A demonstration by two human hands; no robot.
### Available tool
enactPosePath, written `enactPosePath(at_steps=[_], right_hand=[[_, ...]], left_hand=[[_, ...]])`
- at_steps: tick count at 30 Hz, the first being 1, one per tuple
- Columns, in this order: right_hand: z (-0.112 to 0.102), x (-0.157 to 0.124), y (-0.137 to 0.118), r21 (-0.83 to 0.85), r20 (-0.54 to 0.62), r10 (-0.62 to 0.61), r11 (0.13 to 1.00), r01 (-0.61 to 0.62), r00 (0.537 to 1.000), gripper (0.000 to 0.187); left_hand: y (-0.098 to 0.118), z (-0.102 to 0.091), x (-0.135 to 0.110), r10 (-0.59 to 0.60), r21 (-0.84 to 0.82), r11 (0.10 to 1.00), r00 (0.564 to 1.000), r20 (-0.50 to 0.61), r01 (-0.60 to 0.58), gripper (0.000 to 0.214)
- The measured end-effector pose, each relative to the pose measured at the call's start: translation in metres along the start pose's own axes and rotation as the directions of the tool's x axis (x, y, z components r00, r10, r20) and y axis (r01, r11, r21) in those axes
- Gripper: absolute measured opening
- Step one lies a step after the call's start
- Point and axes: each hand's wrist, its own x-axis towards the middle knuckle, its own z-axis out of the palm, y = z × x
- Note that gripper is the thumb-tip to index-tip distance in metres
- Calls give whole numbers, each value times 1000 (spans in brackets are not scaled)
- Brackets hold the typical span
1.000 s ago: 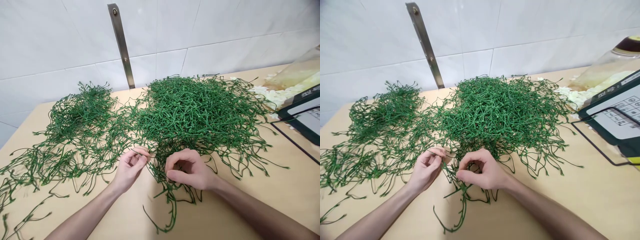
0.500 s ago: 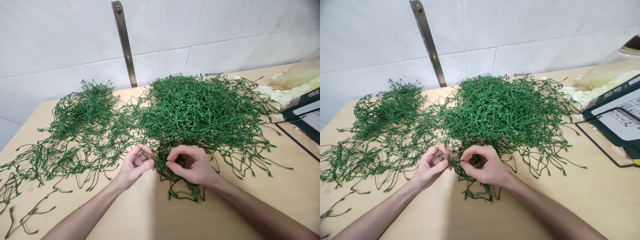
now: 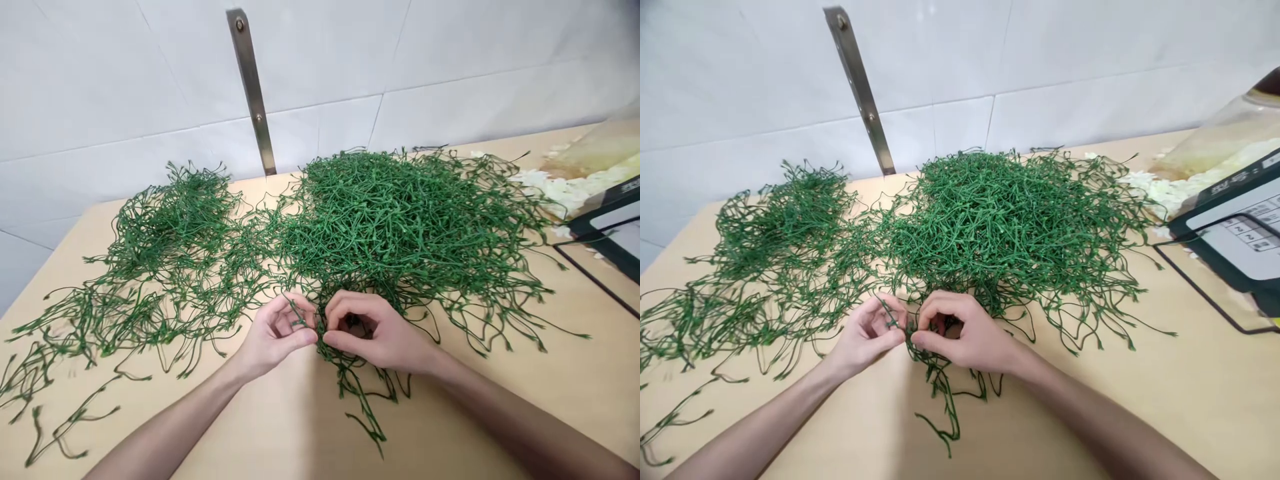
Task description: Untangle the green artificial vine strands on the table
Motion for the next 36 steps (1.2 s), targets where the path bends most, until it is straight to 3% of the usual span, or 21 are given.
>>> enactPosePath(at_steps=[8, 11, 17, 21, 24, 29, 33, 36], right_hand=[[-2, -1, 1, 214, 115, 104, 969, -127, 988, 18], [-3, -1, 2, 208, 162, 135, 964, -167, 978, 16], [-3, -1, 3, 212, 165, 162, 958, -195, 973, 16], [-6, 0, 4, 348, 153, 93, 927, -142, 984, 20], [-10, 1, 4, 435, 104, 107, 889, -142, 989, 23], [-9, 1, 5, 385, -26, 48, 922, -34, 999, 20], [-6, 0, 4, 299, -75, -24, 953, 46, 997, 9], [-3, 1, 4, 140, -127, -91, 984, 109, 988, 5]], left_hand=[[-7, -4, -1, 43, 47, 998, 999, -6, -42, 23], [-6, -2, -2, 51, 41, 998, 999, -8, -51, 23], [-3, 5, -4, 13, 18, 1000, 1000, 10, -13, 33], [-4, 4, -5, 19, -46, 999, 999, 32, -18, 30], [-5, 1, -5, 13, -98, 995, 1000, -21, -15, 24], [-8, -5, -2, 21, -260, 965, 997, -72, -39, 25], [-9, -9, -5, -5, -265, 964, 1000, 17, 9, 29], [-11, -7, -7, 21, -196, 981, 997, 72, -7, 34]])
